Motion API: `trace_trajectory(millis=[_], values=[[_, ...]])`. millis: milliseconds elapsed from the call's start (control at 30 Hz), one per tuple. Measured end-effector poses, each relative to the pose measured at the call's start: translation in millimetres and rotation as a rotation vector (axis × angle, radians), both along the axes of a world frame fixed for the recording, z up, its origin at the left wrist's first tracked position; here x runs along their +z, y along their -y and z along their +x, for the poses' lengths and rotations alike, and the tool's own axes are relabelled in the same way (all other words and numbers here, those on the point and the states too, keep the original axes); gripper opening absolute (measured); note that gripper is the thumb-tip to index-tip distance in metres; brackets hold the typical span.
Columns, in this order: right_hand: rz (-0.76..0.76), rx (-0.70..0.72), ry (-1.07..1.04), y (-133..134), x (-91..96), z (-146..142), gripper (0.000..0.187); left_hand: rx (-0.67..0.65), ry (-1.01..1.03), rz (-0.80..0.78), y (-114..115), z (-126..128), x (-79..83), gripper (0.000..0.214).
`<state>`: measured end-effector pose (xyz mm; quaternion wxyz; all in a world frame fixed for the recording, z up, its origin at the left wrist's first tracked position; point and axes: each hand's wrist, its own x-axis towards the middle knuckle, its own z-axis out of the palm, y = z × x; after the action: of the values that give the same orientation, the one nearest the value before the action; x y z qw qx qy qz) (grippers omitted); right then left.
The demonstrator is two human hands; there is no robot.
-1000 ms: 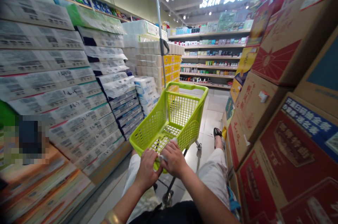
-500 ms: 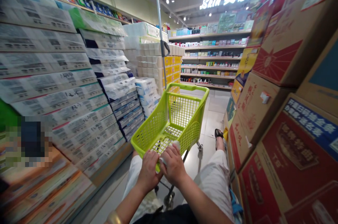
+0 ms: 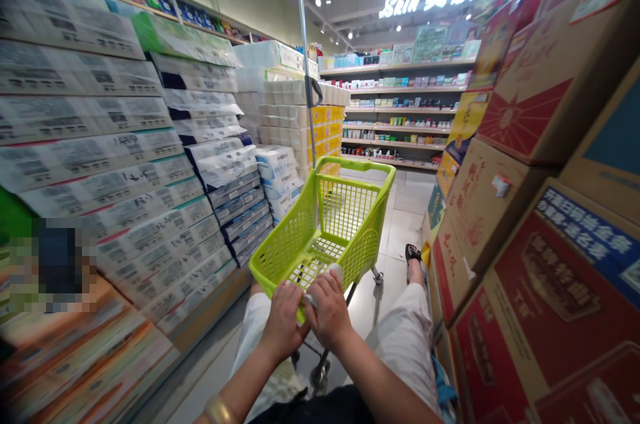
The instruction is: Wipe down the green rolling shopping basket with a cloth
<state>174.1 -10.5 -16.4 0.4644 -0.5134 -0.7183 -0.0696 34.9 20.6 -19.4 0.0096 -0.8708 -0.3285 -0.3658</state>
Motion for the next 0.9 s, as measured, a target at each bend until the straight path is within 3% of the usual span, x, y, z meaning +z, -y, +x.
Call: trace_trajectory(millis=[167, 333, 467, 633, 767, 900], values=[[-0.027, 0.124, 0.143, -8.2, 10.0, 23.8, 0.009, 0.019, 0.002, 0.009, 1.2, -1.7, -0.3, 0.017], [-0.04, -0.06, -0.008, -37.0, 22.0, 55.5, 0.017, 0.031, -0.003, -0.01, 3.4, 1.9, 3.1, 0.017], [-0.008, -0.131, -0.079, -24.9, 10.5, 28.6, 0.014, 0.043, 0.007, 0.003, 3.1, 2.9, 1.2, 0.017], [-0.004, 0.025, 0.024, 6.8, -3.9, -6.0, 0.01, 0.003, 0.012, 0.072, 1.2, -1.7, -5.3, 0.023], [-0.041, 0.13, 0.145, -4.7, 8.2, 21.3, 0.01, 0.027, -0.017, 0.032, 2.8, -3.5, -4.8, 0.017], [-0.048, -0.002, 0.035, -30.7, 22.5, 54.6, 0.015, 0.034, -0.017, -0.001, 5.3, -1.4, -1.3, 0.021]])
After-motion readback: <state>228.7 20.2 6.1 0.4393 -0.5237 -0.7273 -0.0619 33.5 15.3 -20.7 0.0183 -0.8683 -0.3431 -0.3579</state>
